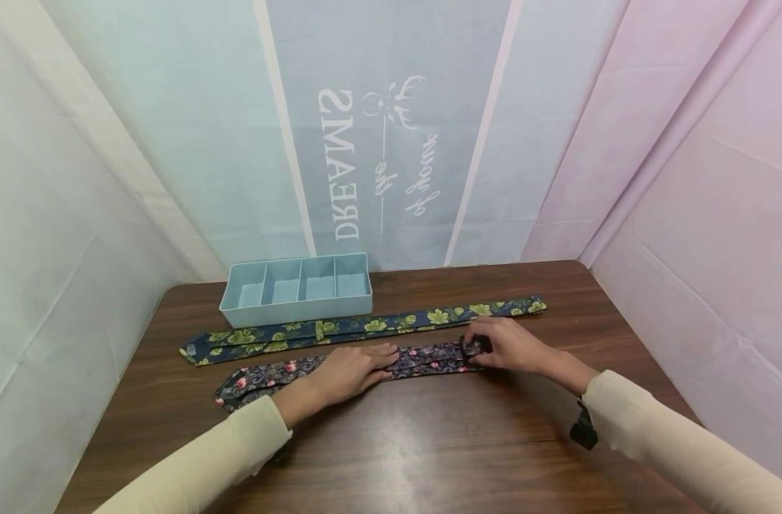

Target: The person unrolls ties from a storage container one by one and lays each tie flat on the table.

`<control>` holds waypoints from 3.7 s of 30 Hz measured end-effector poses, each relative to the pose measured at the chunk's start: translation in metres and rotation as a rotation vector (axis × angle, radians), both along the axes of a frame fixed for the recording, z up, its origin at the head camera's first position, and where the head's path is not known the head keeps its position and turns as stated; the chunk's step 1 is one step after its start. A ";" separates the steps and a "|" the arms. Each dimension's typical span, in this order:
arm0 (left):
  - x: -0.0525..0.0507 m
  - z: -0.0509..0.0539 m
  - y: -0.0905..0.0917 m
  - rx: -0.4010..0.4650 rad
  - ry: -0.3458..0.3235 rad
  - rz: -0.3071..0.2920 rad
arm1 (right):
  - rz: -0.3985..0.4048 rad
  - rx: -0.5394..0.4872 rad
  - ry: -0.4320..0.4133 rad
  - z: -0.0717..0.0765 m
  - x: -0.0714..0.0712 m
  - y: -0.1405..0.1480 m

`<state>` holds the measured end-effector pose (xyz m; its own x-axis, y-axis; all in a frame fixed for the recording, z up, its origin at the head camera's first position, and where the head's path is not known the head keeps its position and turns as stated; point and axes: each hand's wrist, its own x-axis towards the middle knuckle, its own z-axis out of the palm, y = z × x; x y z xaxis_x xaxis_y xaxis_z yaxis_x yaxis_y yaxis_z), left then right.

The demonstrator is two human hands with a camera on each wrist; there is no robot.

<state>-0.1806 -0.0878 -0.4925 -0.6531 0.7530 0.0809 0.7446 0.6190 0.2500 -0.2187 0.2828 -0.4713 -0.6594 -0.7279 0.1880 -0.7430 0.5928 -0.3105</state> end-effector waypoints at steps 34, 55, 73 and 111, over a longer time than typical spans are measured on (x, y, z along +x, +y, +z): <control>-0.008 0.011 0.038 -0.069 0.005 -0.048 | 0.110 0.067 -0.008 0.005 0.002 0.015; -0.007 0.005 0.032 -0.088 -0.060 -0.051 | 0.144 0.160 0.067 0.004 0.005 0.021; -0.007 0.002 0.016 -0.025 -0.069 -0.041 | 0.132 0.091 0.097 0.007 0.008 0.047; -0.007 -0.003 -0.014 0.014 -0.047 -0.034 | 0.071 0.095 0.087 0.003 0.012 0.072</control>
<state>-0.1877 -0.1022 -0.4952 -0.6301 0.7741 0.0616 0.7526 0.5893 0.2938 -0.2067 0.3549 -0.4679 -0.5901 -0.7892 0.1701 -0.8056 0.5617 -0.1884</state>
